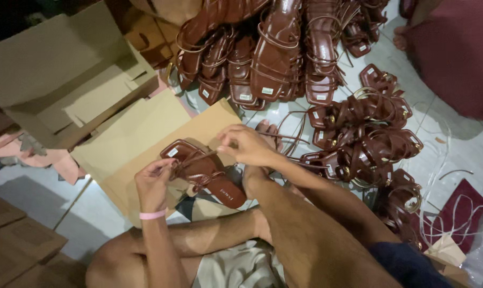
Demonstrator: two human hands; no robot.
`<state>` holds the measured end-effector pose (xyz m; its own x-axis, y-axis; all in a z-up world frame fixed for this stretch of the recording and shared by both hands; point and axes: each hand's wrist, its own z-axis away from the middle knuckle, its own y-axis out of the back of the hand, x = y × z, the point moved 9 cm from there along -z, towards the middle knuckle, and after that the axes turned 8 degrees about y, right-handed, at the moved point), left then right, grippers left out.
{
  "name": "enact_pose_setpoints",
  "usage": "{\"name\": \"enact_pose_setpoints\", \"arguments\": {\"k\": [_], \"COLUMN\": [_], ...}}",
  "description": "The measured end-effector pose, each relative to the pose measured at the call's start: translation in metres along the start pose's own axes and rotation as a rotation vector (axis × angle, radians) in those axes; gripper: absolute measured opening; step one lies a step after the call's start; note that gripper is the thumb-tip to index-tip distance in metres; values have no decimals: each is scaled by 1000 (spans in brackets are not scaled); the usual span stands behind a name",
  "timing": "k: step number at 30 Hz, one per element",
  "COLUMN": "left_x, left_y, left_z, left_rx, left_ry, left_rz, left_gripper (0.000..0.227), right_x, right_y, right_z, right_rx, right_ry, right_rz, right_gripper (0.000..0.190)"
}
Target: The person sits on the floor and ties the straps of brown sandals into bows. They handle one sandal at a time, threading the straps and securing them before moving to the next pair.
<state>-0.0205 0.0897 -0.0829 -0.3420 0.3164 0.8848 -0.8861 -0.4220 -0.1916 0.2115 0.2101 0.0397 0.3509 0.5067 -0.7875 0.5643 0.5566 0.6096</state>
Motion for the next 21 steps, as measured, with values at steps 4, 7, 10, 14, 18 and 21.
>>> {"name": "enact_pose_setpoints", "arguments": {"k": [4, 7, 10, 14, 18, 21], "left_x": [-12, -21, -22, -17, -26, -26], "left_y": [-8, -12, -10, -10, -14, -12], "left_z": [0, -2, -1, 0, 0, 0], "left_rx": [-38, -46, -31, -8, 33, 45], "left_ry": [7, 52, 69, 28, 79, 99], "left_rz": [-28, -28, -14, 35, 28, 16], "left_gripper": [13, 13, 15, 15, 15, 15], "right_x": [27, 33, 55, 28, 32, 42], "right_y": [5, 10, -7, -33, -63, -65], "right_z": [44, 61, 74, 51, 41, 36], "right_rx": [-100, -33, -91, -8, -88, 14], "right_ry": [-236, -264, -480, -197, -282, -346], "right_rz": [-33, -71, -153, -864, -854, -768], "right_gripper": [22, 20, 21, 28, 42, 30]}}
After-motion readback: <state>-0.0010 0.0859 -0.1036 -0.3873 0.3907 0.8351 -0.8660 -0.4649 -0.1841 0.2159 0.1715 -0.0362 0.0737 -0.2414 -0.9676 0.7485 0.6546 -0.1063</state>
